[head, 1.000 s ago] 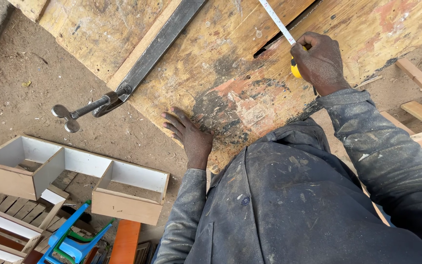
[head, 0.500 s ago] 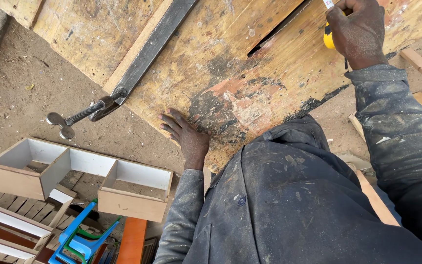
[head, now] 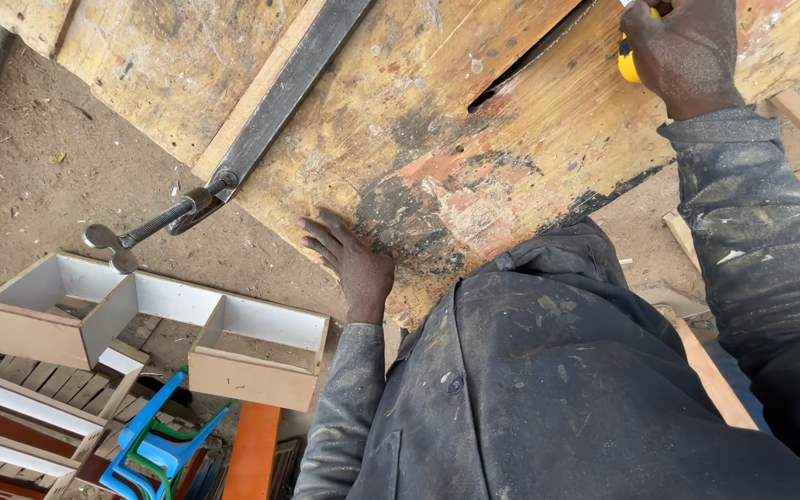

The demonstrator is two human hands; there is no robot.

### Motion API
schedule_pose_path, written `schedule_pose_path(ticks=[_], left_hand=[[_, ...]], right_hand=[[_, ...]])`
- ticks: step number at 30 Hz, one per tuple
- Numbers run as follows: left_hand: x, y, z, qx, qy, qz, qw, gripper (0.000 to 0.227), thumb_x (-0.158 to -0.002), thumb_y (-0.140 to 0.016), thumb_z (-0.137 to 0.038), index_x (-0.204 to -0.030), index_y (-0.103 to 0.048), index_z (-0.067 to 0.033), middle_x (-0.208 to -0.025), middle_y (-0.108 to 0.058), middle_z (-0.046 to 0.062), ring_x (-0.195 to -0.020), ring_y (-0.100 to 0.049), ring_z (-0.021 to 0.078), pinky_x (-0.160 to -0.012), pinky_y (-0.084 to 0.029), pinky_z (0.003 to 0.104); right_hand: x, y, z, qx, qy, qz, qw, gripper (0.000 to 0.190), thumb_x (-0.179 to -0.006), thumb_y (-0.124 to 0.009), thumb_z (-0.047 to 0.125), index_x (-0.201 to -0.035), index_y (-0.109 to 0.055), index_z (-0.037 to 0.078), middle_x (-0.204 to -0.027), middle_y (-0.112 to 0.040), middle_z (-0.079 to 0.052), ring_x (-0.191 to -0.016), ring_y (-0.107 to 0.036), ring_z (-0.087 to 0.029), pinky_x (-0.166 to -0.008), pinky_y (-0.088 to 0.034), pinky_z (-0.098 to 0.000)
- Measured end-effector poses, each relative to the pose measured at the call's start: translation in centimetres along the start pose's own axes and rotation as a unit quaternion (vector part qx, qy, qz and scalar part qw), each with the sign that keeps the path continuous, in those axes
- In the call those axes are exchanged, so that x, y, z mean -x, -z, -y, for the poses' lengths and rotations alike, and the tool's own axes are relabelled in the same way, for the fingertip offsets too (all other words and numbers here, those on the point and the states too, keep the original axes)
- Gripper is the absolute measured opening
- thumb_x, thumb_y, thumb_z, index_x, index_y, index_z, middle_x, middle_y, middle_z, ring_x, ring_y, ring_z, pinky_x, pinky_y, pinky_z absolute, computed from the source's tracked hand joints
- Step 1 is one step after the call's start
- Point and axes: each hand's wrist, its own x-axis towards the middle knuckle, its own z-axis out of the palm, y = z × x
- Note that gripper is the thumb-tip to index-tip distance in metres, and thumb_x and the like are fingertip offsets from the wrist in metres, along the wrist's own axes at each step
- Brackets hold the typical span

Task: Measuring a metal component and securing it to a workbench with a C-clamp

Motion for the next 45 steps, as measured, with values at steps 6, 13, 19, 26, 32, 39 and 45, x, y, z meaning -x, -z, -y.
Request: schedule_pose_path(ticks=[6,13,19,26,32,39,45], left_hand=[[-0.1,0.4,-0.7,0.007,0.009,0.005,1.000,0.156,-0.062,-0.103,-0.010,-0.165,0.015,-0.0090,-0.169,0.029,0.024,-0.156,0.015,0.0583,-0.124,-0.005,0.067],[-0.2,0.1,-0.5,0.002,0.004,-0.001,1.000,0.152,-0.063,-0.098,-0.007,-0.165,0.015,-0.0077,-0.169,0.028,0.025,-0.155,0.014,0.0596,-0.124,-0.008,0.068],[-0.1,0.4,-0.9,0.002,0.009,0.005,1.000,0.153,-0.063,-0.100,-0.009,-0.165,0.014,-0.0072,-0.169,0.028,0.025,-0.155,0.014,0.0591,-0.125,-0.004,0.065],[0.0,0.3,-0.9,0.000,0.003,-0.006,1.000,0.157,-0.061,-0.104,-0.011,-0.165,0.014,-0.0084,-0.169,0.027,0.024,-0.156,0.013,0.0594,-0.125,-0.006,0.067],[-0.2,0.3,-0.9,-0.009,0.017,0.003,1.000,0.157,-0.061,-0.103,-0.010,-0.165,0.015,-0.0090,-0.169,0.028,0.024,-0.156,0.014,0.0580,-0.124,-0.009,0.068],[-0.2,0.5,-1.2,0.000,0.015,0.002,1.000,0.156,-0.061,-0.102,-0.009,-0.165,0.015,-0.0087,-0.169,0.028,0.024,-0.156,0.015,0.0580,-0.124,-0.008,0.067],[-0.4,0.4,-1.3,-0.016,0.028,0.006,0.999,0.158,-0.061,-0.104,-0.012,-0.165,0.014,-0.0079,-0.169,0.028,0.024,-0.156,0.013,0.0592,-0.120,-0.014,0.073]], right_hand=[[0.0,0.0,0.7,-0.009,0.005,-0.003,1.000,0.016,-0.115,-0.077,0.017,-0.107,-0.070,0.005,-0.097,-0.068,-0.011,-0.086,-0.066,-0.031,-0.067,-0.046,-0.0504],[-0.2,0.3,1.3,-0.039,-0.055,0.062,0.996,0.025,-0.114,-0.068,0.016,-0.093,-0.057,0.009,-0.087,-0.056,-0.005,-0.079,-0.052,-0.019,-0.066,-0.036,-0.0450],[-0.2,1.1,1.0,-0.072,-0.039,0.094,0.992,0.023,-0.121,-0.067,0.016,-0.104,-0.055,0.008,-0.095,-0.055,-0.009,-0.086,-0.053,-0.025,-0.068,-0.036,-0.0484],[-0.7,1.5,0.3,-0.059,-0.063,0.139,0.986,0.022,-0.119,-0.064,0.018,-0.100,-0.059,0.010,-0.089,-0.054,-0.007,-0.080,-0.051,-0.024,-0.065,-0.036,-0.0477],[-1.1,1.8,1.2,-0.086,-0.085,0.148,0.982,0.023,-0.116,-0.062,0.017,-0.095,-0.060,0.008,-0.086,-0.055,-0.005,-0.076,-0.052,-0.019,-0.064,-0.038,-0.0429],[-1.1,2.0,1.0,-0.103,-0.058,0.154,0.981,0.022,-0.121,-0.062,0.017,-0.102,-0.064,0.006,-0.091,-0.060,-0.007,-0.081,-0.055,-0.021,-0.066,-0.039,-0.0447],[-0.9,1.7,0.5,-0.103,-0.029,0.149,0.983,0.026,-0.123,-0.063,0.017,-0.101,-0.063,0.004,-0.090,-0.059,-0.010,-0.080,-0.055,-0.025,-0.067,-0.038,-0.0460]])
